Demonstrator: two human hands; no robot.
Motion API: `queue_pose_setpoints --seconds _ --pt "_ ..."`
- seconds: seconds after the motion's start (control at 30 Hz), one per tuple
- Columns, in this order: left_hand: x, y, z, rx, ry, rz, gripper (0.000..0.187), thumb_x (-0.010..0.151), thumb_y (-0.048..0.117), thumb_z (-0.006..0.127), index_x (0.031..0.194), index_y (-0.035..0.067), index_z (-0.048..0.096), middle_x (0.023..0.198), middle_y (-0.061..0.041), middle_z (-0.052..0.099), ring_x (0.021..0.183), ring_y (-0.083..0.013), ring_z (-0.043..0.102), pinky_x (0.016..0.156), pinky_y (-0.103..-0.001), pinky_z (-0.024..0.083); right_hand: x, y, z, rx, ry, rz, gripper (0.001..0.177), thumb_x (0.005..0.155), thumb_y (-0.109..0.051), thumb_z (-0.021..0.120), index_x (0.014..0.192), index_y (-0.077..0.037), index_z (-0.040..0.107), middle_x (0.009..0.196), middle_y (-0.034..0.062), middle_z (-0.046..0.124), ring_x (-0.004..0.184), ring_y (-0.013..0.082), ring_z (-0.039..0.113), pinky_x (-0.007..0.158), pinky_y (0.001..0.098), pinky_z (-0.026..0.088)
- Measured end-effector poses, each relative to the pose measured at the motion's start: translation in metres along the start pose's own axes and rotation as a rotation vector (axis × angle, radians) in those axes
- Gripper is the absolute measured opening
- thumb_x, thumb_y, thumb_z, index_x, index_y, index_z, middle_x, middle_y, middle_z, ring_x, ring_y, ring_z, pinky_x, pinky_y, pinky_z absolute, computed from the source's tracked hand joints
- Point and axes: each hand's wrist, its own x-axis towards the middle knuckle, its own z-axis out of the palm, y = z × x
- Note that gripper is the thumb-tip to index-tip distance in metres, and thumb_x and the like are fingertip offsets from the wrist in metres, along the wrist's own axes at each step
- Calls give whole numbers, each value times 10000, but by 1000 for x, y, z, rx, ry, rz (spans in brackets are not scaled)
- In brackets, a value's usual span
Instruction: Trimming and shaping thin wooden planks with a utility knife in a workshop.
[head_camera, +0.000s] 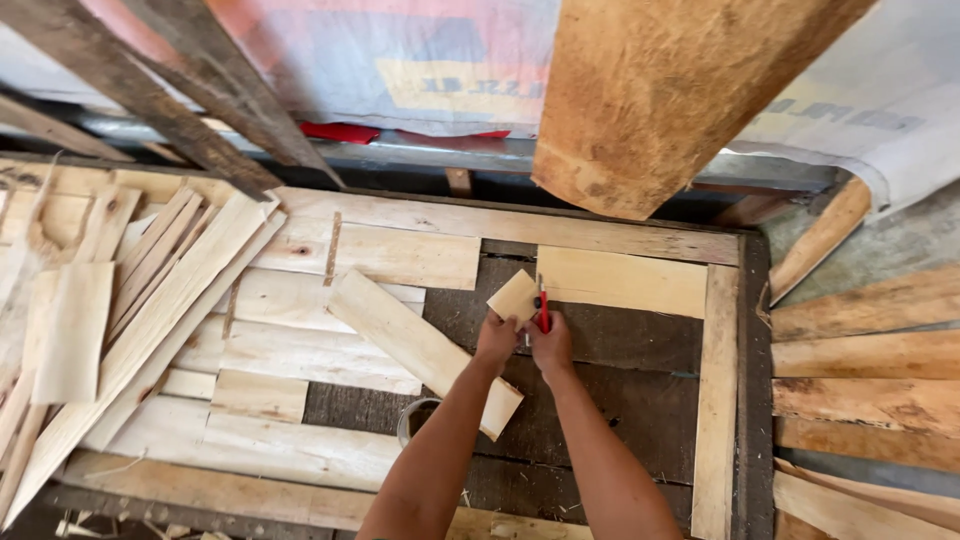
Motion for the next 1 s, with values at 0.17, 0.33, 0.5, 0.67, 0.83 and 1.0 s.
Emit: queue_pose_setpoints --seconds 0.17,0.33,0.5,0.67,0.83,1.0 --pt "-38 8 4 86 -30 -42 215 1007 147 537 1182 33 588 1050 -85 721 842 -176 691 665 -316 530 -27 -20 -33 -3 -67 80 174 921 -86 735 1027 -41 604 810 30 620 648 123 559 568 303 472" --pt "-92 8 -9 65 -40 49 218 998 153 563 1172 23 584 1046 -70 721 847 -167 706 692 -311 556 -73 -23 -70 -4 -148 68 181 936 -84 682 1110 -53 644 864 -3 664 703 91 583 612 267 488" --pt "-137 -22 -47 580 9 285 241 1004 153 635 1119 -56 601 943 -191 721 786 -239 721 659 -372 589 -133 25 -109 -28 -352 133 167 967 -106 691 1112 -27 672 875 -4 648 723 93 571 626 274 486" --pt "-201 -16 -68 521 -51 299 356 957 108 571 1286 -10 503 928 -184 726 759 -241 752 646 -366 628 -196 36 -134 -130 -473 323 203 925 -115 702 1119 -59 689 859 23 666 711 124 584 626 298 485" --pt "-218 -32 -89 573 -17 232 439 924 98 594 1341 30 474 867 -207 728 751 -303 750 671 -400 637 -241 11 -150 -307 -1002 576 269 908 -119 752 1169 -98 686 966 10 689 735 108 562 661 279 486" --pt "-210 -70 -121 917 -101 443 284 953 191 662 1174 15 639 929 -183 714 862 -408 690 737 -509 538 -244 -7 -153 -447 -1019 581 259 917 -150 709 1164 -125 635 1066 29 774 796 97 658 675 276 539"
